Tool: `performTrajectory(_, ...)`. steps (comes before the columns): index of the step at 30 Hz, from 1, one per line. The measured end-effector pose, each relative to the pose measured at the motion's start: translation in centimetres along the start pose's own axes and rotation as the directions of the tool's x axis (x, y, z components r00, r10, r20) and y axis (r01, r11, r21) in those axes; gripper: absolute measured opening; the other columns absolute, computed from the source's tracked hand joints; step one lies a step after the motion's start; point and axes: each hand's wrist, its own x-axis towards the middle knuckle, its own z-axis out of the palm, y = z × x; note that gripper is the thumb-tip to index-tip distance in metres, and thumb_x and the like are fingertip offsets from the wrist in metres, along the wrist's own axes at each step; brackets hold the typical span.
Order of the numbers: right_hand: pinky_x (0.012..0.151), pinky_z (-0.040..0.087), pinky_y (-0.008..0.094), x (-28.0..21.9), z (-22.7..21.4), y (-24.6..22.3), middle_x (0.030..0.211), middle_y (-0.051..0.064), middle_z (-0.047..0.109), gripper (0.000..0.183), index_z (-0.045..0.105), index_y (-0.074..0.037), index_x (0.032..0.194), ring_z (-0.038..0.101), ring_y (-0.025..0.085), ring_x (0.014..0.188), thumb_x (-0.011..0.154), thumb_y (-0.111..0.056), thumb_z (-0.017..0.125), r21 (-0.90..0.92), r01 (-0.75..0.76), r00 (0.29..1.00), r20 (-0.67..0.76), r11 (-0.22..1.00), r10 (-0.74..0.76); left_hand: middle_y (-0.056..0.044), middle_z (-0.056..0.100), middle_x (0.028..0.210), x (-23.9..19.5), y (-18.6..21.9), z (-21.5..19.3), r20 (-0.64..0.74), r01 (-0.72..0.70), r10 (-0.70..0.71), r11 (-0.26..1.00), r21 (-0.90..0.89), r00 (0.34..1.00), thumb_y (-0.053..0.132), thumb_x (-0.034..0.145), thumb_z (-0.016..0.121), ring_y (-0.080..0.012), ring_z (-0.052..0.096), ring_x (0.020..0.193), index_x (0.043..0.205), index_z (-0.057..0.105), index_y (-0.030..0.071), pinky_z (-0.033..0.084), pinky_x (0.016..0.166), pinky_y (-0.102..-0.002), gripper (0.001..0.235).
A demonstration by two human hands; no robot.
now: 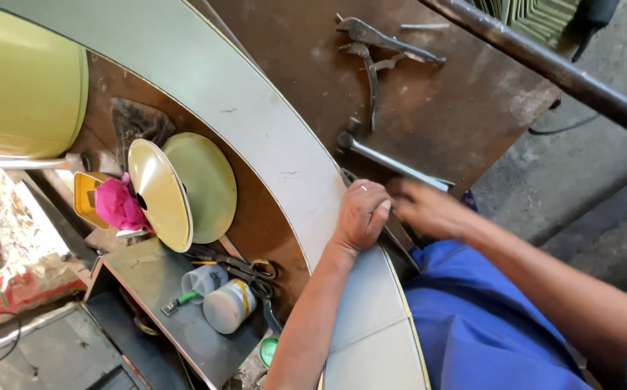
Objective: Fabricating a curved metal component using a hammer, pliers, and an angle grinder.
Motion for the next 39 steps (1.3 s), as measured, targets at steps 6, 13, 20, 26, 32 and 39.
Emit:
performTrajectory(6, 0.064, 0.043, 0.046, -2.8, 1.6, 2.3, 0.079, 0.019, 0.065, 0.032, 0.069, -0.002, 0.110, 0.055, 0.024, 0.072, 0.101, -0.031, 0.058, 0.565, -0.611, 0.791, 0.427, 0.554, 0.438, -0.012, 0.068, 0.119, -1.0, 1.7, -0.1, -0.297, 0.187, -0.117, 0.958, 0.219, 0.948, 0.012, 0.092, 0.059, -0.0342, 0.061, 0.126, 0.114, 0.068, 0.006, 0.047, 0.110, -0.044, 0.024)
performTrajectory(13, 0.078, 0.048, 0.052, 3.9, -2.4, 9.3, 0.094, 0.028, 0.064, 0.038, 0.061, 0.001, 0.102, 0.061, 0.046, 0.088, 0.106, -0.036, 0.059, 0.010, -0.337, 0.929, -0.159, 0.942, 0.334, -0.020, 0.043, 0.153, -3.2, 1.1, 0.1, -0.286, 0.575, -0.499, 0.694, 0.434, 0.818, 0.038, 0.077, 0.081, -0.0366, 0.033, 0.148, 0.144, 0.051, 0.000, 0.020, 0.124, -0.052, 0.082)
performTrajectory(20, 0.082, 0.047, 0.050, 4.4, -2.6, 1.6, 0.109, 0.023, 0.059, 0.034, 0.065, -0.003, 0.107, 0.059, 0.041, 0.100, 0.085, -0.027, 0.075, -0.609, -0.047, 0.913, -0.348, 0.792, -0.214, -0.017, 0.041, 0.153, -2.5, 1.4, -0.2, -0.296, 0.601, -0.525, 0.659, 0.452, 0.798, 0.036, 0.075, 0.079, -0.0358, 0.033, 0.148, 0.144, 0.052, 0.004, 0.020, 0.124, -0.053, 0.081)
performTrajectory(26, 0.081, 0.050, 0.047, 3.2, 4.4, 7.9, 0.103, 0.015, 0.061, 0.023, 0.062, -0.009, 0.102, 0.063, 0.037, 0.097, 0.089, -0.023, 0.074, -0.584, 0.008, 0.999, -0.027, 0.812, -0.030, -0.015, 0.040, 0.155, -2.6, 1.3, 0.4, -0.311, 0.607, -0.523, 0.645, 0.464, 0.794, 0.036, 0.078, 0.079, -0.0349, 0.032, 0.150, 0.147, 0.052, 0.008, 0.018, 0.125, -0.052, 0.079)
performTrajectory(32, 0.053, 0.042, 0.039, 4.1, 4.0, 9.6, 0.065, 0.008, 0.059, 0.040, 0.058, -0.009, 0.090, 0.059, 0.032, 0.057, 0.104, -0.046, 0.061, -0.020, -0.181, 0.983, -0.041, 0.983, 0.180, -0.014, 0.036, 0.156, -1.8, 1.7, 0.2, -0.302, 0.666, -0.597, 0.622, 0.411, 0.744, 0.037, 0.075, 0.078, -0.0329, 0.027, 0.151, 0.147, 0.050, 0.009, 0.014, 0.125, -0.051, 0.083)
performTrajectory(39, 0.037, 0.022, 0.027, 1.3, 3.6, 1.4, 0.054, -0.005, 0.031, 0.066, 0.040, -0.013, 0.067, 0.028, 0.009, 0.040, 0.103, -0.069, 0.036, 0.782, -0.561, 0.766, 0.365, 0.273, 0.528, -0.013, 0.033, 0.159, -2.0, 1.4, 0.5, -0.291, 0.689, -0.632, 0.589, 0.423, 0.719, 0.039, 0.077, 0.075, -0.0318, 0.024, 0.154, 0.150, 0.049, 0.011, 0.011, 0.127, -0.051, 0.083)
